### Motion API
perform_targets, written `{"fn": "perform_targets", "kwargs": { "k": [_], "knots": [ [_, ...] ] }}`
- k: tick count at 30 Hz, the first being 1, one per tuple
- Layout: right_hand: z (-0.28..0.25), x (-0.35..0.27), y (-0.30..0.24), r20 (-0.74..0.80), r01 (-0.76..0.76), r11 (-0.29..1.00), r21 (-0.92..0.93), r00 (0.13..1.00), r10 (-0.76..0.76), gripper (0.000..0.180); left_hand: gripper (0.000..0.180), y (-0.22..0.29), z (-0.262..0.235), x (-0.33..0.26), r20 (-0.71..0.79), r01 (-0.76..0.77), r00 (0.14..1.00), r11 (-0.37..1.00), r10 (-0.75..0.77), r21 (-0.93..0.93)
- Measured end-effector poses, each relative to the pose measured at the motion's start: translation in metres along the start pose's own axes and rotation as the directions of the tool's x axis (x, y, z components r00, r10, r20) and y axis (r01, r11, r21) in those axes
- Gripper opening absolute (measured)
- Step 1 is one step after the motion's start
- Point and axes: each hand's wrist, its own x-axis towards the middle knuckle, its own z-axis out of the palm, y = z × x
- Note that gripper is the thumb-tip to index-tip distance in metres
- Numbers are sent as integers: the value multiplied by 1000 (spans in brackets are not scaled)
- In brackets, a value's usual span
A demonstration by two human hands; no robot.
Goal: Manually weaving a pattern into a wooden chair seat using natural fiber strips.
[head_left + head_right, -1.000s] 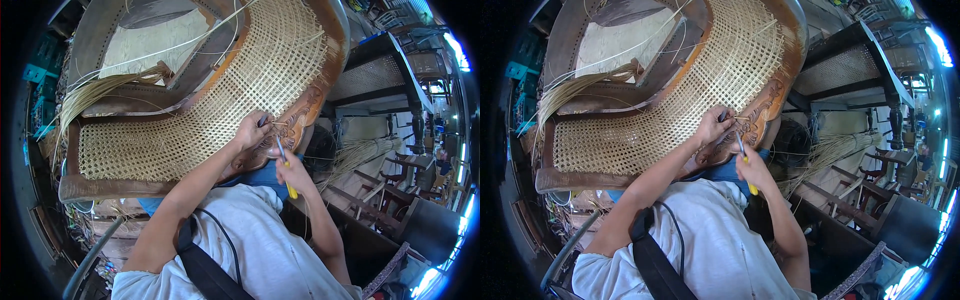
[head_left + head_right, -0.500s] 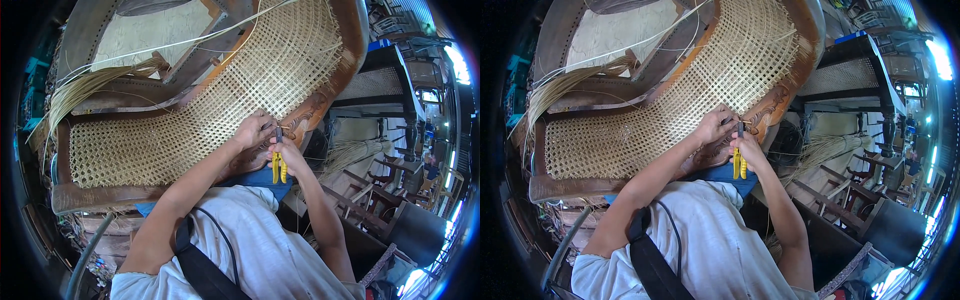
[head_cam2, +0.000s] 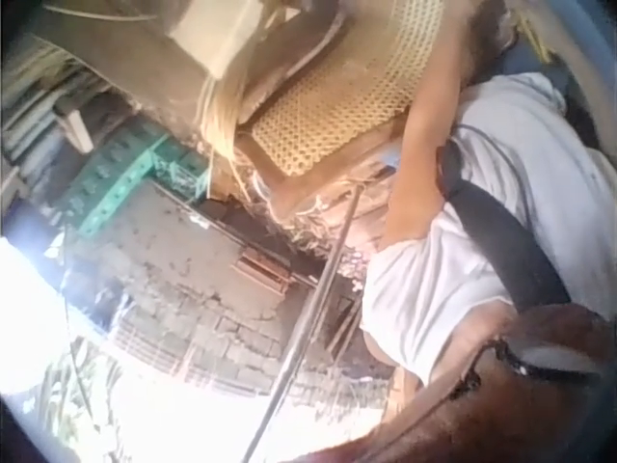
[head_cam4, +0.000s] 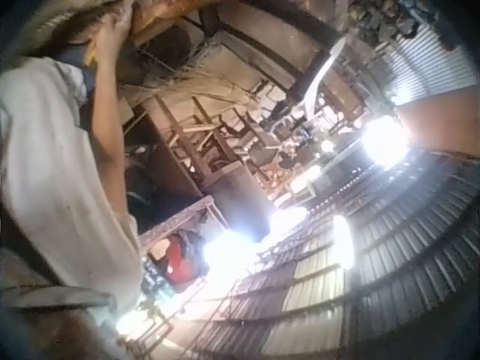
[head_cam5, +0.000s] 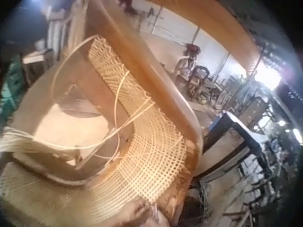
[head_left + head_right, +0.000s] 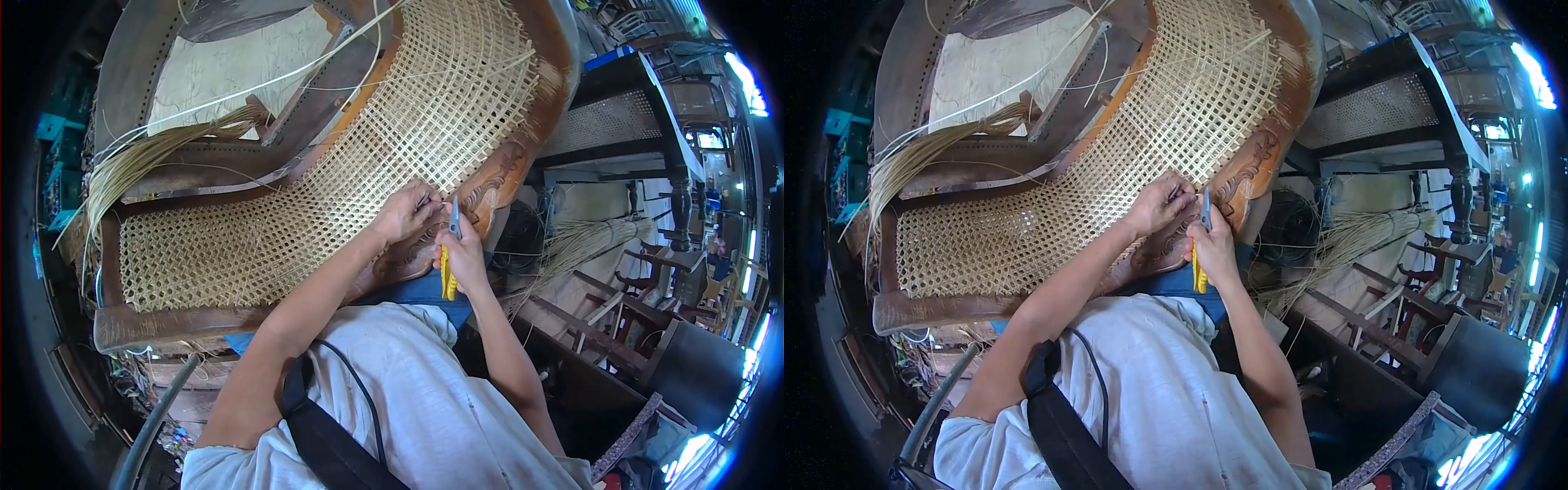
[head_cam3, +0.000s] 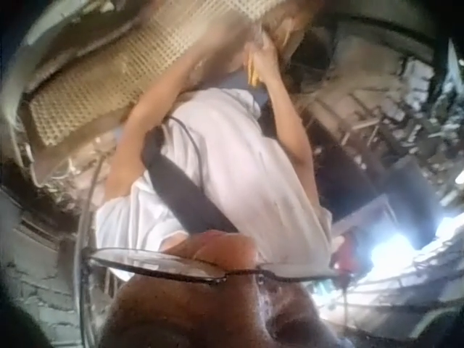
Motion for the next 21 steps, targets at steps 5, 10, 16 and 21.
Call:
{"fn": "perform_targets", "kwargs": {
  "k": [5,10,16,21],
  "knots": [
    [8,10,-2,32,18,955,-294,999,-9,60,15,-2,-3,0,19,-35,999,999,35,-23],
    [13,16,17,56,84,955,-284,996,-71,66,15,2,-5,0,10,-4,1000,1000,4,-1],
    [14,12,23,19,118,950,-290,993,-117,71,15,5,0,-2,-35,-5,999,999,6,37],
    [10,11,22,45,79,948,-309,997,-68,73,16,2,7,-4,-31,8,999,998,-5,70]
  ]
}}
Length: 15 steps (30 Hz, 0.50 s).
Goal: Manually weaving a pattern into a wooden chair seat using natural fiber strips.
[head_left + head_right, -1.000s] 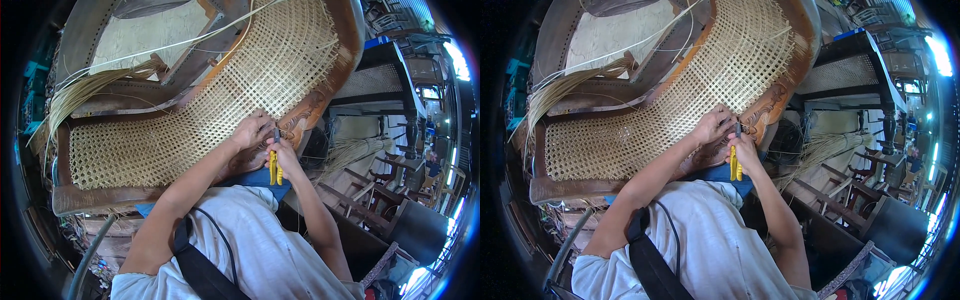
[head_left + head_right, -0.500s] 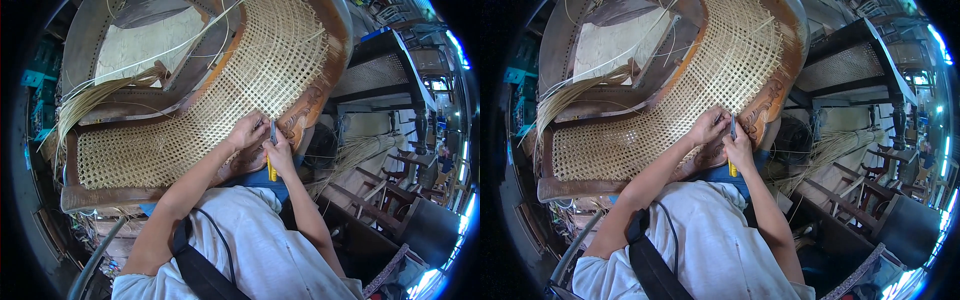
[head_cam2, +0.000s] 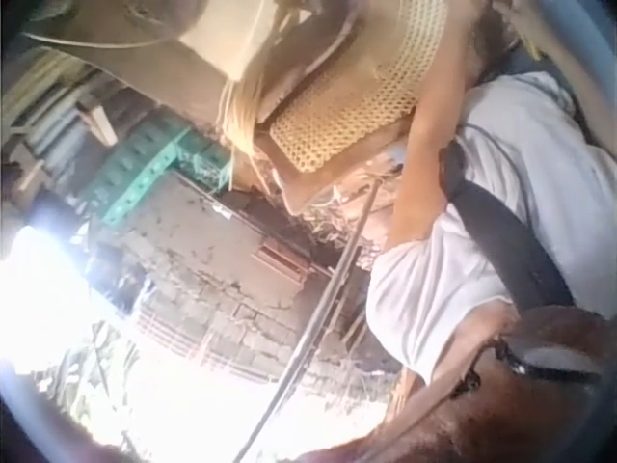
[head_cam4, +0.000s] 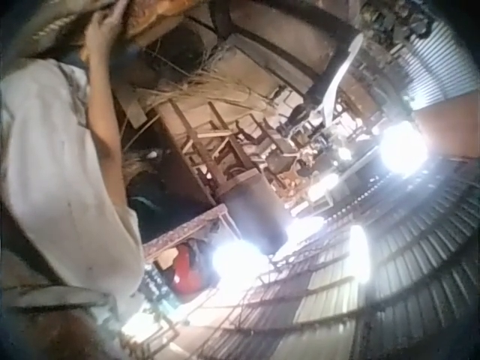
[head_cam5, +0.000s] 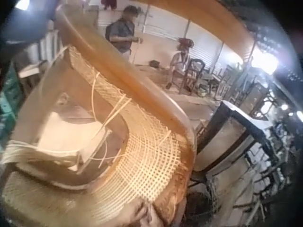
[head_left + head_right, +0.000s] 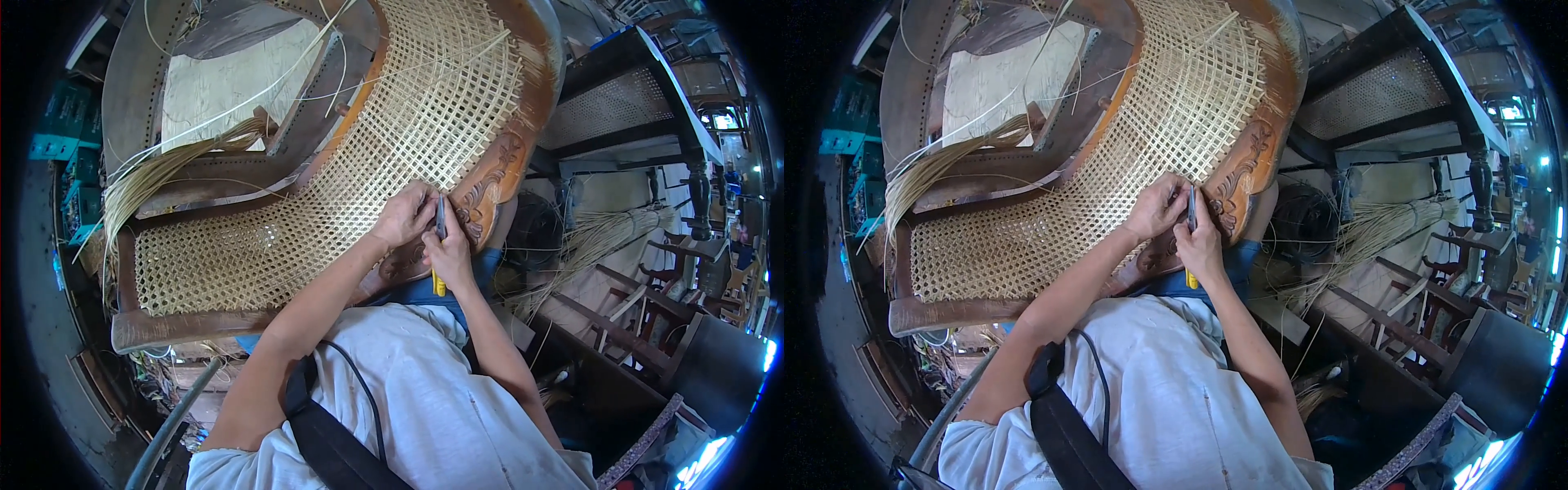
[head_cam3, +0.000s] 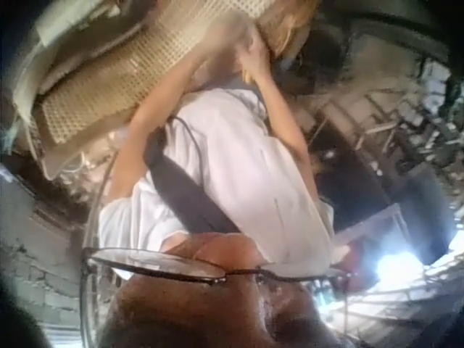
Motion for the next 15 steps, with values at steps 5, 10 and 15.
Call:
{"fn": "perform_targets", "kwargs": {
  "k": [5,10,15],
  "knots": [
    [4,8,17,-48,129,980,-153,989,-138,70,18,4,0,1,-2,-11,1000,995,11,102],
    [1,4,3,-80,64,998,-10,995,-65,68,19,5,-4,9,-2,-63,998,991,64,114],
    [-16,-18,-10,-124,101,959,263,990,-70,47,24,12,-3,24,64,438,898,872,-435,-217]
  ]
}}
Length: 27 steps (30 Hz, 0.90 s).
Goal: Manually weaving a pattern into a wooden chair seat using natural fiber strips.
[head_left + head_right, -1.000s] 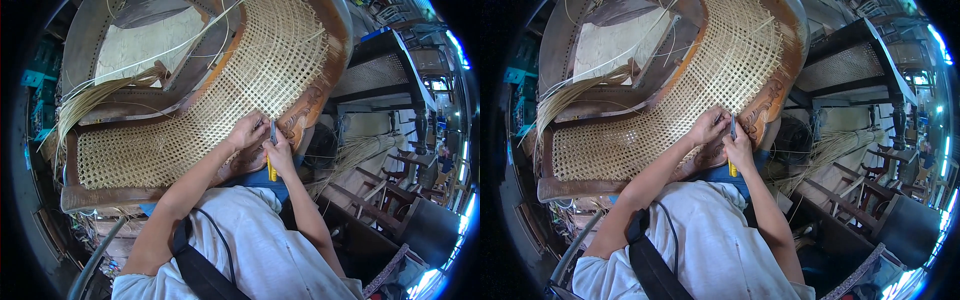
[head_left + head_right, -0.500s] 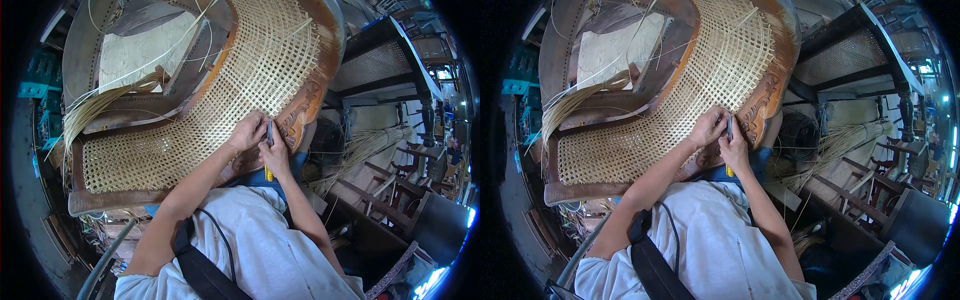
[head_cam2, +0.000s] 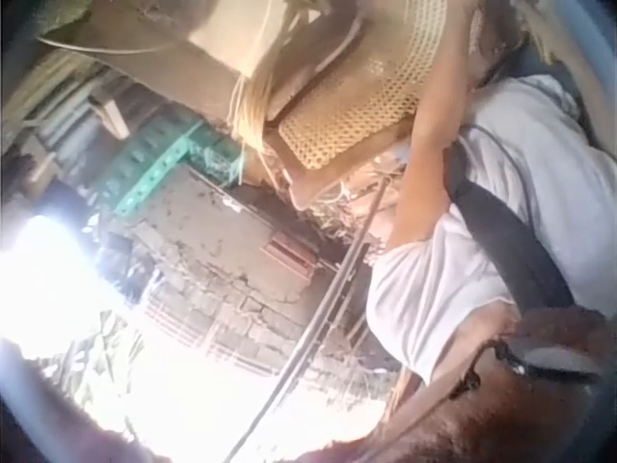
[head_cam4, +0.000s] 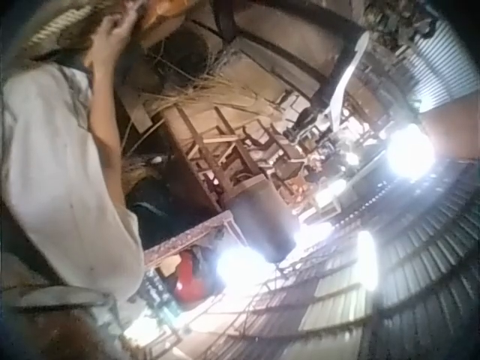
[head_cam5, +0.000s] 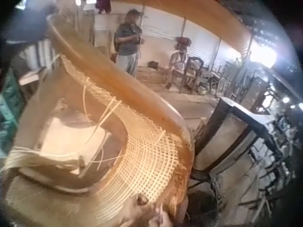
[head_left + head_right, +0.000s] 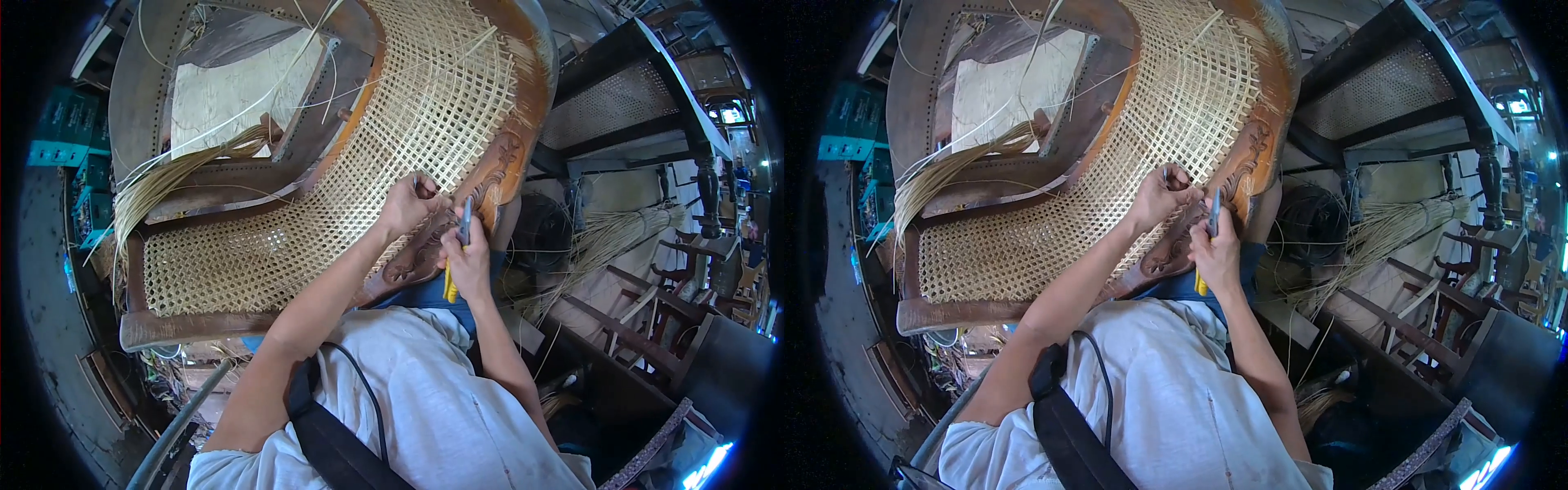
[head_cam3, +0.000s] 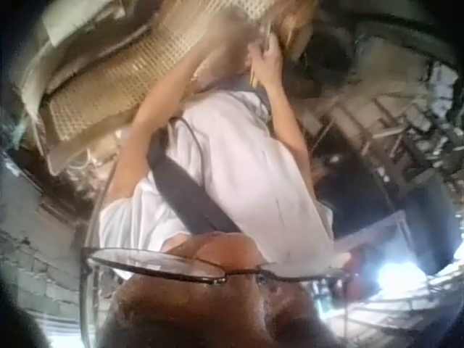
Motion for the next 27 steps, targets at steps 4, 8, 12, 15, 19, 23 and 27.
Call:
{"fn": "perform_targets", "kwargs": {
  "k": [4,8,12,15,19,23,27],
  "knots": [
    [-15,-18,-5,-6,-14,1000,-9,1000,14,37,17,-3,-1,0,-12,-50,999,938,49,-342],
    [-22,-33,4,-19,-68,996,-60,998,67,33,15,-4,0,4,-57,-75,997,954,61,-291],
    [-24,-38,14,-28,-95,995,-39,995,94,34,23,-3,-6,12,-149,-25,989,991,6,-131],
    [-27,-41,18,-3,-119,992,-40,993,119,34,24,-14,-2,14,-134,-121,988,931,79,-344],
    [-30,-43,25,10,-148,989,-29,989,148,34,13,-22,-1,14,-255,-63,967,973,4,-223],
    [-24,-44,26,50,-134,990,-42,989,136,33,8,-17,0,5,-183,-27,982,911,-53,-411],
    [-23,-45,30,103,-104,994,-25,989,106,35,13,-18,2,5,-269,-209,918,931,292,299]
  ]
}}
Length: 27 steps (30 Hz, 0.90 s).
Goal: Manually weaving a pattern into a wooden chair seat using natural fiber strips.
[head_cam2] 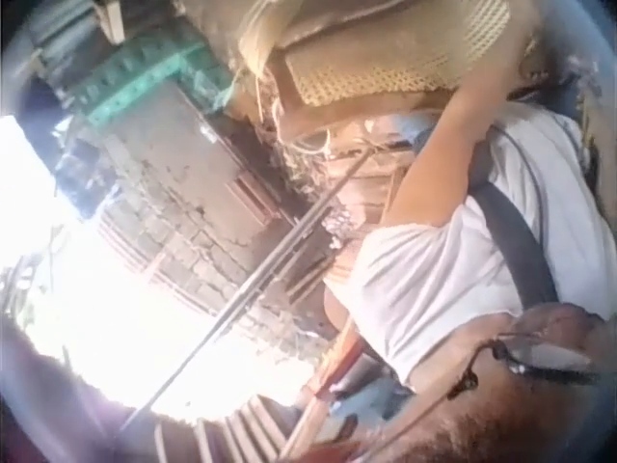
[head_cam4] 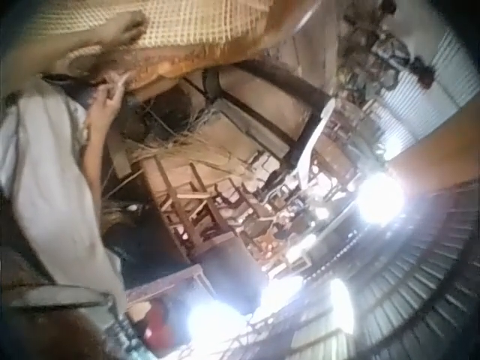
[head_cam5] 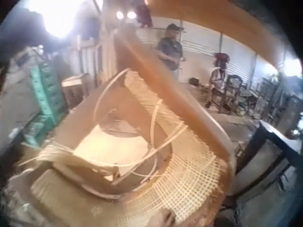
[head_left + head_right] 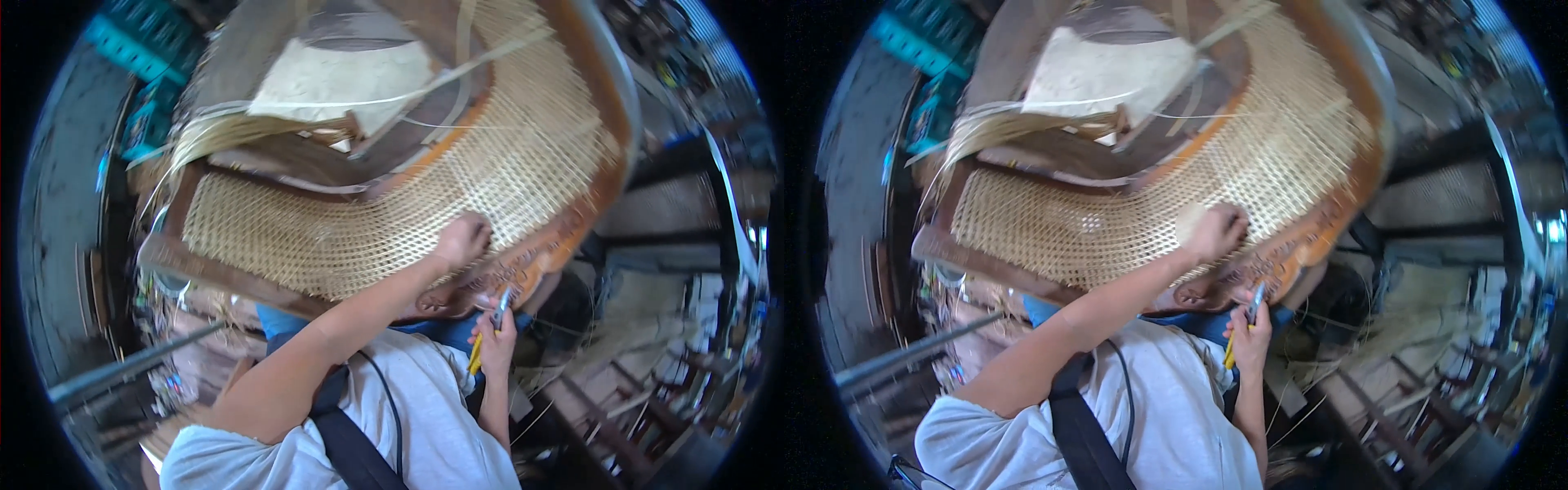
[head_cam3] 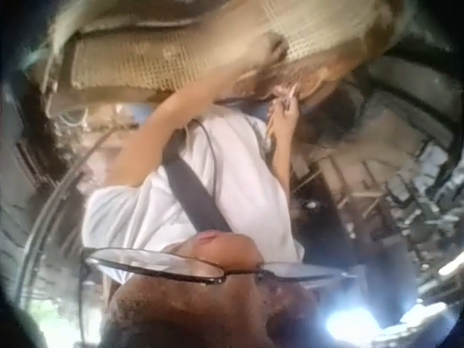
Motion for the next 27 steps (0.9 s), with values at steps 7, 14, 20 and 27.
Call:
{"fn": "perform_targets", "kwargs": {
  "k": [7,14,20,27],
  "knots": [
    [-1,-1,-2,44,-43,998,-54,998,45,40,19,28,-58,12,171,193,970,975,-173,-106],
    [19,18,-5,251,-144,978,-153,951,180,30,27,-40,-252,41,112,182,909,625,-401,760],
    [139,91,-2,582,-160,961,-226,769,266,25,29,-160,-251,4,109,200,913,662,-394,722],
    [243,186,2,645,-451,849,-273,569,510,21,37,-165,-238,10,140,240,866,646,-479,724]
  ]
}}
